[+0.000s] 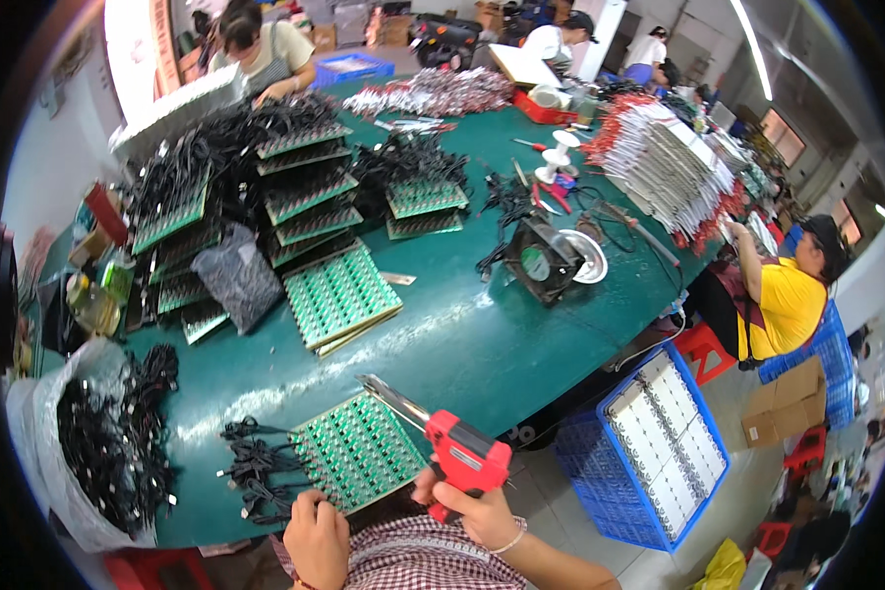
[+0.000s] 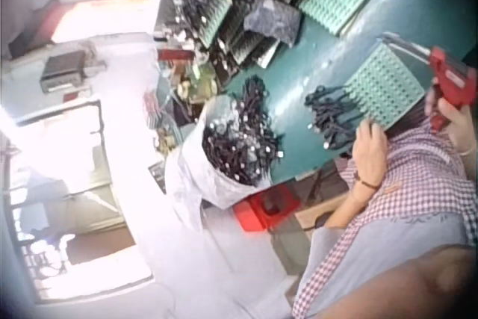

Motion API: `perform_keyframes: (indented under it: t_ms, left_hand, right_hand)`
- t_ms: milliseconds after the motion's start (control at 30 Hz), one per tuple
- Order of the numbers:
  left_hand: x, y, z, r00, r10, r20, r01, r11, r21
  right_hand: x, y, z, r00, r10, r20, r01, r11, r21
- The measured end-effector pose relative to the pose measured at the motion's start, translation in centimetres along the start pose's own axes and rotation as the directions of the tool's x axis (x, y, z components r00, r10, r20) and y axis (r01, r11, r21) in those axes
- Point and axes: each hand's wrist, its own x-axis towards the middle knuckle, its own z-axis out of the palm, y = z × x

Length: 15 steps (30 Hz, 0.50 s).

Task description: The person attaches cables to a circuit board, positioning the wire ends and soldering them onto the board with a soldering gun.

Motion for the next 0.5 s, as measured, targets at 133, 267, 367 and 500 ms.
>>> perform_keyframes:
  t_ms: [133, 267, 367, 500]
  left_hand:
    - [0.0, 1.4, -1.8, 0.979, 0.064, -0.194, -0.079, 0.995, -0.067]
    - [-4.4, -2.0, 0.0, 0.997, 0.083, 0.008, -0.078, 0.959, -0.274]
    - [-5.5, -2.7, 1.0, 0.929, -0.12, 0.351, 0.324, 0.722, -0.611]
    - [-6.6, -3.8, 1.4, 0.611, -0.087, 0.787, 0.764, -0.198, -0.614]
  right_hand:
    - [3.2, 0.2, 0.5, 0.99, 0.142, -0.001, -0.141, 0.984, 0.105]
    - [4.6, 1.8, -0.7, 0.985, 0.172, 0.015, -0.172, 0.969, 0.175]
    - [4.6, 2.4, -1.5, 0.981, 0.195, 0.024, -0.195, 0.957, 0.215]
    - [4.7, 2.7, -1.4, 0.984, 0.167, 0.064, -0.178, 0.952, 0.248]
